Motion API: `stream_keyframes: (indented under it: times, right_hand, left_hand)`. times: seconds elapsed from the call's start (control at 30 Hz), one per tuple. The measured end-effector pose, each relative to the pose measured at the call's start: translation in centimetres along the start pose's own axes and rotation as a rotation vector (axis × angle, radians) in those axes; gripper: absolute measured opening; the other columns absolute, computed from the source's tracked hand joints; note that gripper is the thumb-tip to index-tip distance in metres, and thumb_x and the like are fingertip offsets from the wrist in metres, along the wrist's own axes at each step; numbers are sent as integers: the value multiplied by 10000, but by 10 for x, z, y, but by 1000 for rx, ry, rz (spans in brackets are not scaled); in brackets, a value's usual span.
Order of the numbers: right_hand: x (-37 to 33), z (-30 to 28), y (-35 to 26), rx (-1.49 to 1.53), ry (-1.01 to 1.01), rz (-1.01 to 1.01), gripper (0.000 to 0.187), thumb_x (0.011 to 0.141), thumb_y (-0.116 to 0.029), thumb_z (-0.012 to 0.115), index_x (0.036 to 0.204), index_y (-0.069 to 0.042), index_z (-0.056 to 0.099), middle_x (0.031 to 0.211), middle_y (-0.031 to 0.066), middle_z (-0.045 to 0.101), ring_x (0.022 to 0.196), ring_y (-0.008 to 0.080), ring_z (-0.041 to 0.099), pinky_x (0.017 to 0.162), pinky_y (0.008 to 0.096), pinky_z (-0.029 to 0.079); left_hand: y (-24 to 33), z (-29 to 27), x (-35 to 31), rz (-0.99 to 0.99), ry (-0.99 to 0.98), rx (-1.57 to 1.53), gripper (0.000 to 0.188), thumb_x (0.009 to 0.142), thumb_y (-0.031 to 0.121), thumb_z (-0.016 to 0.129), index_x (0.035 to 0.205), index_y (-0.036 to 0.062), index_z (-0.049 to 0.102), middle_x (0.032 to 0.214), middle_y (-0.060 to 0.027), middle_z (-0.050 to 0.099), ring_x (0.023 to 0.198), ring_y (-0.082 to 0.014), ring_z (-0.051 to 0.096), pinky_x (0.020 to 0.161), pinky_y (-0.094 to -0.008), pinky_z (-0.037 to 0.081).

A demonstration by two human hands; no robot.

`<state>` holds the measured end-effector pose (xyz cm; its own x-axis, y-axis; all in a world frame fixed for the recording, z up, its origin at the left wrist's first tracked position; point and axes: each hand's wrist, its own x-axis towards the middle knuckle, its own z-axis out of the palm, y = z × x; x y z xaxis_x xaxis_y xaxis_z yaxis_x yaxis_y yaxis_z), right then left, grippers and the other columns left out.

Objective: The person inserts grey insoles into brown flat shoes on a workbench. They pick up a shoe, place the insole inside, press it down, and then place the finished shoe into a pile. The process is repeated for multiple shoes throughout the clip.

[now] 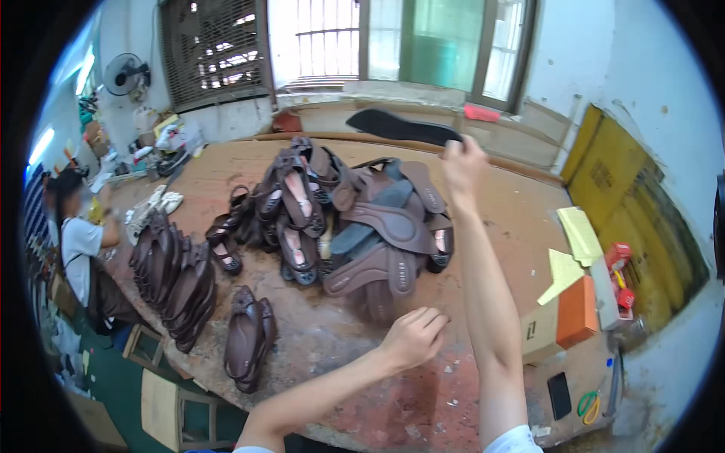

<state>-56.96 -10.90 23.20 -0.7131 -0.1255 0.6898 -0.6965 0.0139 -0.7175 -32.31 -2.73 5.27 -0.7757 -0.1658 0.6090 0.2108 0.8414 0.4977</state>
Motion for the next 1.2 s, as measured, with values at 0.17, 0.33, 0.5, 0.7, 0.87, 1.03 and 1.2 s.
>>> stream_keyframes:
  times: [0.17,0.33,0.5,0.7,0.87,1.03,1.2]
  right_hand:
    - [-57,-201,19,685,80,440,112,1011,-158,671,1092,-105,727,985,8,764,887,142,736,719,335,539]
    - [-185,-249,-31,931,155,613,267,977,-152,789,1214,-93,681,1112,23,748,984,175,729,842,339,578]
    - [-274,-340,-2,1022,126,639,303,1060,-362,673,1142,-71,690,1081,90,739,931,242,685,814,332,552]
    - [-340,-366,-24,642,76,1137,478,1053,-560,594,1049,-82,606,841,76,560,808,266,632,838,470,584]
    - [-357,-378,-54,498,-466,956,463,839,-268,837,1133,-68,540,933,53,518,862,227,567,853,424,539]
    - [-355,-305,-81,-109,-1054,344,379,693,-61,890,1018,-38,696,1144,135,703,1024,270,676,932,394,508]
    - [-366,-248,-68,-170,-1281,-29,309,748,-81,906,1035,-44,796,1197,79,751,1053,272,687,925,411,516]
  left_hand:
    - [-83,127,86,-81,-6,573,759,957,168,686,1615,-56,381,1659,-285,403,1568,-499,364,1198,-626,416]
    - [-148,155,120,-457,-12,681,366,984,194,673,1301,12,652,1355,-169,652,1312,-421,596,1011,-555,534]
    - [-76,122,64,-284,-48,368,219,970,71,625,1177,-2,633,1217,-209,632,1128,-421,642,898,-497,587]
    - [29,20,-142,-110,-112,66,347,835,135,853,1077,-5,647,1216,-200,622,1134,-432,643,973,-512,582]
    - [48,-74,-230,-82,-302,6,214,809,78,843,943,25,685,1286,-218,649,1243,-463,644,1033,-541,573]
    - [69,-126,-240,-309,-120,-49,319,851,91,821,1130,27,681,1390,-205,631,1337,-466,589,1064,-525,546]
    - [59,-114,-271,-1139,205,-392,126,1097,44,616,1217,7,604,1091,-74,676,895,-94,685,755,-254,562]
